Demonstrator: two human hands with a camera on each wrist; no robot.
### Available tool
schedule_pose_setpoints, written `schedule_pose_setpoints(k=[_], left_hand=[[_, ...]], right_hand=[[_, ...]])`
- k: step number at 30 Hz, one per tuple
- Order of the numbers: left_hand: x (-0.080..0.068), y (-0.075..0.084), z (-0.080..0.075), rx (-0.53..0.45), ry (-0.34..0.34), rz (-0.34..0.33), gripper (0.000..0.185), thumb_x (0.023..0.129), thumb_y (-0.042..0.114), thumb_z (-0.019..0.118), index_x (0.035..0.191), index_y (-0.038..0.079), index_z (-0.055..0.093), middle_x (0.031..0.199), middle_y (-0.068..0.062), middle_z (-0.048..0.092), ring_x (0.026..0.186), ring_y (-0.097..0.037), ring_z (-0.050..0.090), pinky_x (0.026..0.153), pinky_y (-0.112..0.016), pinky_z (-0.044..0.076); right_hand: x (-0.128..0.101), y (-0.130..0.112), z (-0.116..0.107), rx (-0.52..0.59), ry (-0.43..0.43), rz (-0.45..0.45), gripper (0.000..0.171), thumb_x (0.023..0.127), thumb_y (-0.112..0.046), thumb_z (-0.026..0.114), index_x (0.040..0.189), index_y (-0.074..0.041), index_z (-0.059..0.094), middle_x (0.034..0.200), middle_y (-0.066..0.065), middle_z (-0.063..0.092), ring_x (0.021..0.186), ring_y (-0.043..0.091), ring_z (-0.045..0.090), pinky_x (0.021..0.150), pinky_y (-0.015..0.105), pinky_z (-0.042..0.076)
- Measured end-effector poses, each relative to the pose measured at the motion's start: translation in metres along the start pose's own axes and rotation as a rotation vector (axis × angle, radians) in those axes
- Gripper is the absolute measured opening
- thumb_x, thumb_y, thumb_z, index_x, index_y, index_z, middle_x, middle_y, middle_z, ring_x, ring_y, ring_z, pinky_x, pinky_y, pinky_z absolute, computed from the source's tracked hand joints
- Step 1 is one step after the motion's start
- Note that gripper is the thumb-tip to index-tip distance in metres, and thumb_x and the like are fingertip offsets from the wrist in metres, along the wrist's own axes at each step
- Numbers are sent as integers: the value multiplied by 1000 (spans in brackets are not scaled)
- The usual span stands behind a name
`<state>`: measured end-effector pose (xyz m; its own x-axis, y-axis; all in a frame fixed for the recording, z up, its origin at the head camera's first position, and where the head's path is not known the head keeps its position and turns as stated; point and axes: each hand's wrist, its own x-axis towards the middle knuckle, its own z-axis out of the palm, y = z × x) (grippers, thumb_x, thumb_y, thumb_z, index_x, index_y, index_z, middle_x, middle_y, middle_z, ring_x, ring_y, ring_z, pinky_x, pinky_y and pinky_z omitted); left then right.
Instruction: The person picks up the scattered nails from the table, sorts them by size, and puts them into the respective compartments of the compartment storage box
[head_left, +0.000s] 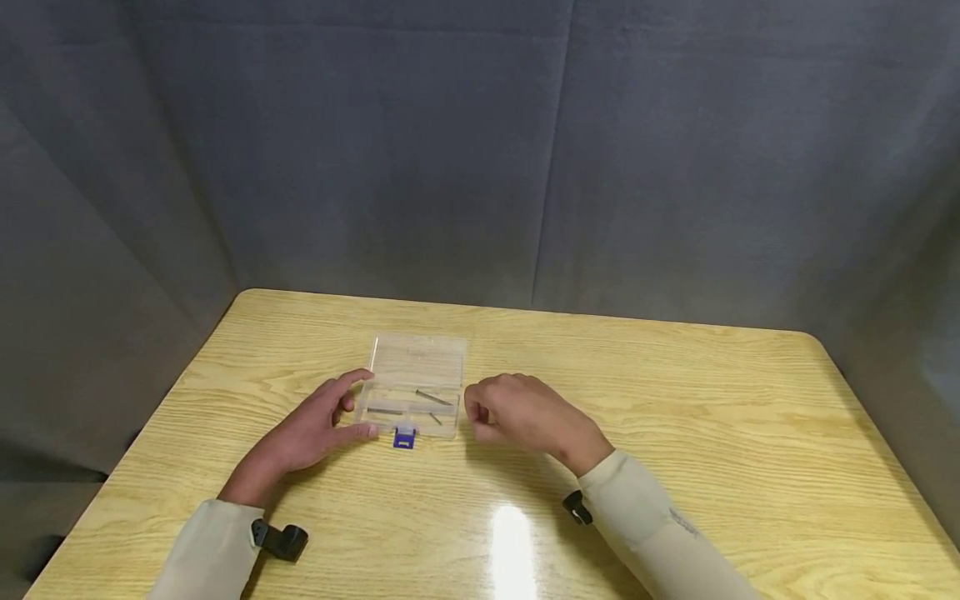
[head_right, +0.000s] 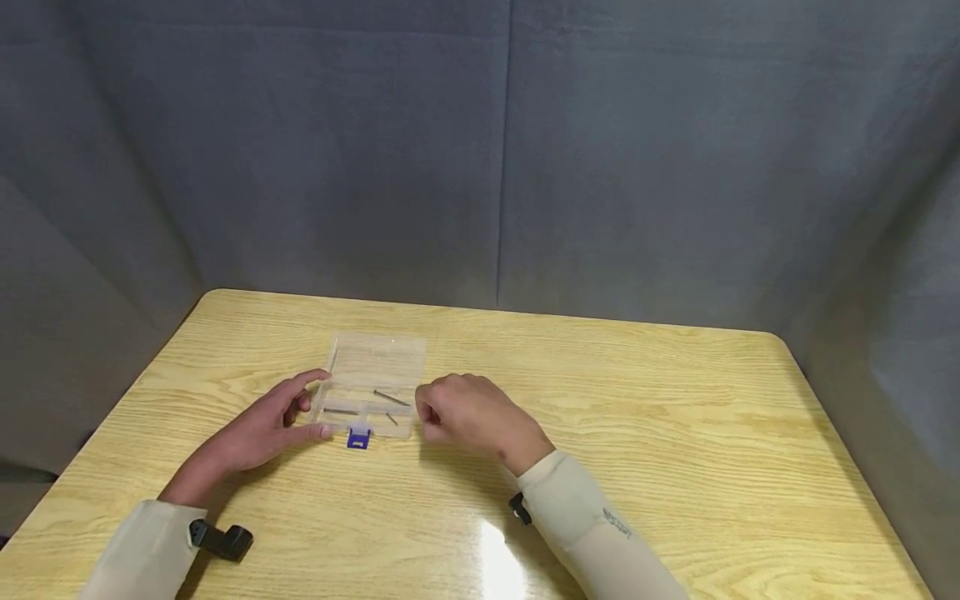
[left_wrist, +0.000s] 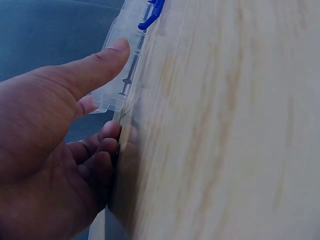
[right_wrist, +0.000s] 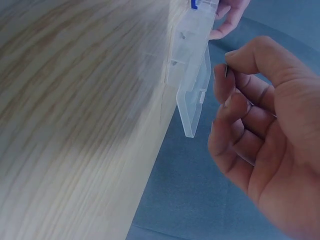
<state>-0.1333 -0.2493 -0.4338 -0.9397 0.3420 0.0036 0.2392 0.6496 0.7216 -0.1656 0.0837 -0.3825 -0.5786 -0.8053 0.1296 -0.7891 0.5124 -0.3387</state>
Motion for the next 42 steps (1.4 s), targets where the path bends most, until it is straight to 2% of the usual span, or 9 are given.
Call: schedule_pose_setpoints(k=[18, 42], left_hand=[[2, 1, -1, -18, -7, 2, 71, 96, 28, 77, 152, 7, 40, 103, -11, 42, 87, -24, 39, 77, -42, 36], [1, -1, 0, -9, 12, 3, 71, 95, 28, 78, 152, 8, 41, 103, -10, 44, 87, -23, 40, 76, -40, 36]], right_hand=[[32, -14, -1, 2, -20, 12, 23, 89, -3, 68, 80, -23, 60, 79, -14, 58, 70, 6, 51, 65, 27, 45], [53, -14, 1, -26, -17, -3, 21, 91, -7, 72, 81, -23, 62, 78, -14, 59, 72, 7, 53, 67, 27, 46]])
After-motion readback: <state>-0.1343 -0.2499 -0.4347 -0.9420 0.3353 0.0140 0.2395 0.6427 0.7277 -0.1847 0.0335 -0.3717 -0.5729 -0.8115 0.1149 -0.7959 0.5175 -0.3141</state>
